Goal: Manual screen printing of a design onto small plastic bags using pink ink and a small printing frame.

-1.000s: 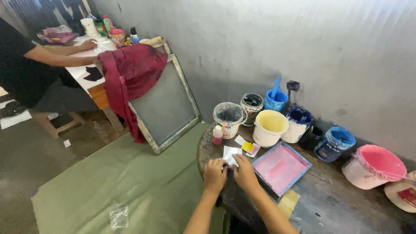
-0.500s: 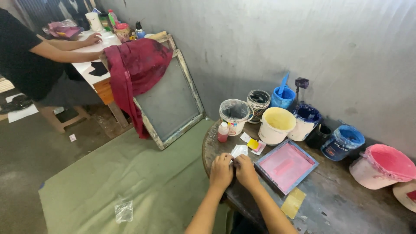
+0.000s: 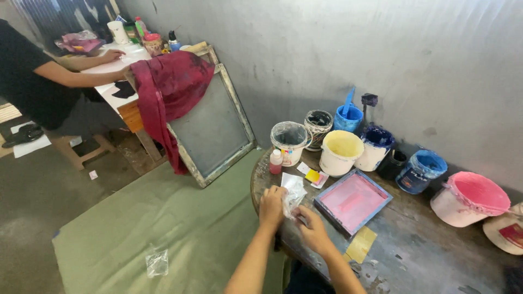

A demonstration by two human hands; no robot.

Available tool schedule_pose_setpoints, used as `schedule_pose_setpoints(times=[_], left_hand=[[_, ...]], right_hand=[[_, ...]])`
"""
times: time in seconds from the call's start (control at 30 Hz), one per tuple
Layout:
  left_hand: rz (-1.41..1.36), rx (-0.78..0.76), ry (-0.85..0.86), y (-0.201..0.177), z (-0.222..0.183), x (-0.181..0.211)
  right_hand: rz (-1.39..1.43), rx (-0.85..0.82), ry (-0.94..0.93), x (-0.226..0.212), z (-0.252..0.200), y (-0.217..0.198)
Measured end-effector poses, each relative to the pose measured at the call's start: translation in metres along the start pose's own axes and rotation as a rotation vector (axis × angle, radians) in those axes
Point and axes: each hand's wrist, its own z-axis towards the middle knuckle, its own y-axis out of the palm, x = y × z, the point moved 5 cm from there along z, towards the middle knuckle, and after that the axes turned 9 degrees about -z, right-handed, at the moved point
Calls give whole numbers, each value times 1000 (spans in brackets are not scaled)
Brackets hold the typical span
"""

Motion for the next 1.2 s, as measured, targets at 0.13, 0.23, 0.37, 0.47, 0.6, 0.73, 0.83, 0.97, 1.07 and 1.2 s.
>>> schedule_pose_setpoints(times=[0.13,0.23,0.37,0.47,0.6,0.73,0.83,0.97,1.07,1.2], left_hand=[[-111,-48,-21,-18,-5,18],[-47,-51,-76,-15,-4,14],[-146,302,263,-32,-23,34],[-376,305,384,-43,-41,94],[-871,-409,363,-5,-79,188],[-932,-855,164,25,-91,243],[-612,-776,305,34,-88,257],[-772,-694,161,49,-74,257],[-867,-676,27,41,-60,259],[-679,-730,3,46,-45,263]], right_hand=[[299,74,65,-39,-36,-53],[416,229,80,-53,-58,-106],[399,549,381,-21,-106,-168],[326,620,427,-22,-130,-197],[273,569,384,-28,-146,-206],[182,507,328,-44,-160,-209],[212,525,320,-42,-175,-220],[128,453,467,-39,-199,-243],[-151,334,625,-20,-218,-259],[-260,418,733,10,-241,-290]])
